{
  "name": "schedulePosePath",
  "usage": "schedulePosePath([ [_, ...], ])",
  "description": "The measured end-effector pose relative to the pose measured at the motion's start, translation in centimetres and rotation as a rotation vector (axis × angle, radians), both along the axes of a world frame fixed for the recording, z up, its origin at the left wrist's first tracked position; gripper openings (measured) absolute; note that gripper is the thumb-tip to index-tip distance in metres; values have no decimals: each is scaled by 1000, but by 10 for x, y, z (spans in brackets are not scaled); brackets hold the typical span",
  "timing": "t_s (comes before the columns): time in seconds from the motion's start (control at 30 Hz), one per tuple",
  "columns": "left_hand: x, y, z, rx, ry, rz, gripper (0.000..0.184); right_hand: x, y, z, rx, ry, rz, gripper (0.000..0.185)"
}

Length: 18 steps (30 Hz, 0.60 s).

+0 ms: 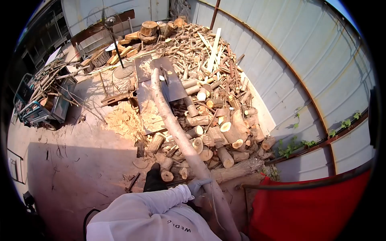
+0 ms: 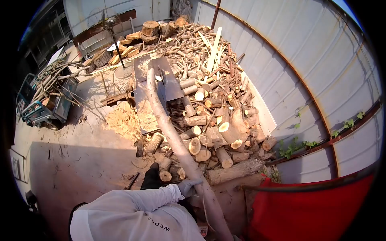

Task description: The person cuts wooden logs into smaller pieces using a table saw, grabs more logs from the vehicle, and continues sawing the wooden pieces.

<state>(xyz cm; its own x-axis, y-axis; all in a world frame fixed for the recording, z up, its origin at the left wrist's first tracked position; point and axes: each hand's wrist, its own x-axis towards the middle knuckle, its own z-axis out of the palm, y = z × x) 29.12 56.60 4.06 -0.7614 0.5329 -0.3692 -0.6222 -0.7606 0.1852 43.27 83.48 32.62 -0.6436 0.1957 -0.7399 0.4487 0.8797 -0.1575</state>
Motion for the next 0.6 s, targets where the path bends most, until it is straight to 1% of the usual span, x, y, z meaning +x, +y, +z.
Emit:
schedulePosePath([
  [0.03, 1, -8, -12, -67, -73, 86, 31, -1, 2, -4, -137, -21, 7, 86],
  [0.07, -1, -19, -5, -134, -140, 169, 31, 1, 4, -13, -145, -20, 3, 86],
  [0.1, 2, -27, 2, -215, -136, 254, 30, 9, 8, -25, -219, 18, 20, 86],
  [0.13, 6, -35, -5, -222, -141, 247, 30, 16, 8, -33, -291, 52, 35, 87],
  [0.2, 14, -56, -23, -121, -107, 250, 42, 25, 4, -50, -297, 13, 5, 88],
  [0.23, 17, -68, -18, -40, -156, 190, 40, 29, 2, -59, -295, -16, -17, 90],
  [0.27, 19, -78, -12, -49, -159, 178, 40, 37, 10, -80, -303, -18, -30, 90],
  [0.33, 26, -94, 1, -87, -175, 162, 43, 53, 29, -116, -485, -48, 136, 95],
  [0.37, 29, -103, 5, -85, -178, 158, 43, 53, 26, -113, -483, -50, 132, 95],
  [0.43, 34, -120, 11, 48, -135, 85, 42, 57, 20, -106, -594, -71, 12, 100],
  [0.47, 32, -123, 15, 52, -138, 79, 42, 52, 17, -107, -589, -72, 6, 100],
  [0.5, 33, -128, 20, -34, -115, 68, 40, 45, 14, -110, -647, -160, 3, 103],
  [0.53, 35, -129, 17, -83, -156, 89, 37, 44, 11, -111, -705, -252, 5, 105],
  [0.57, 37, -130, 15, -132, -196, 109, 34, 48, 5, -114, -709, -251, 7, 105],
  [0.6, 40, -127, 7, -132, -199, 111, 34, 58, -1, -116, -812, -181, -63, 98],
])
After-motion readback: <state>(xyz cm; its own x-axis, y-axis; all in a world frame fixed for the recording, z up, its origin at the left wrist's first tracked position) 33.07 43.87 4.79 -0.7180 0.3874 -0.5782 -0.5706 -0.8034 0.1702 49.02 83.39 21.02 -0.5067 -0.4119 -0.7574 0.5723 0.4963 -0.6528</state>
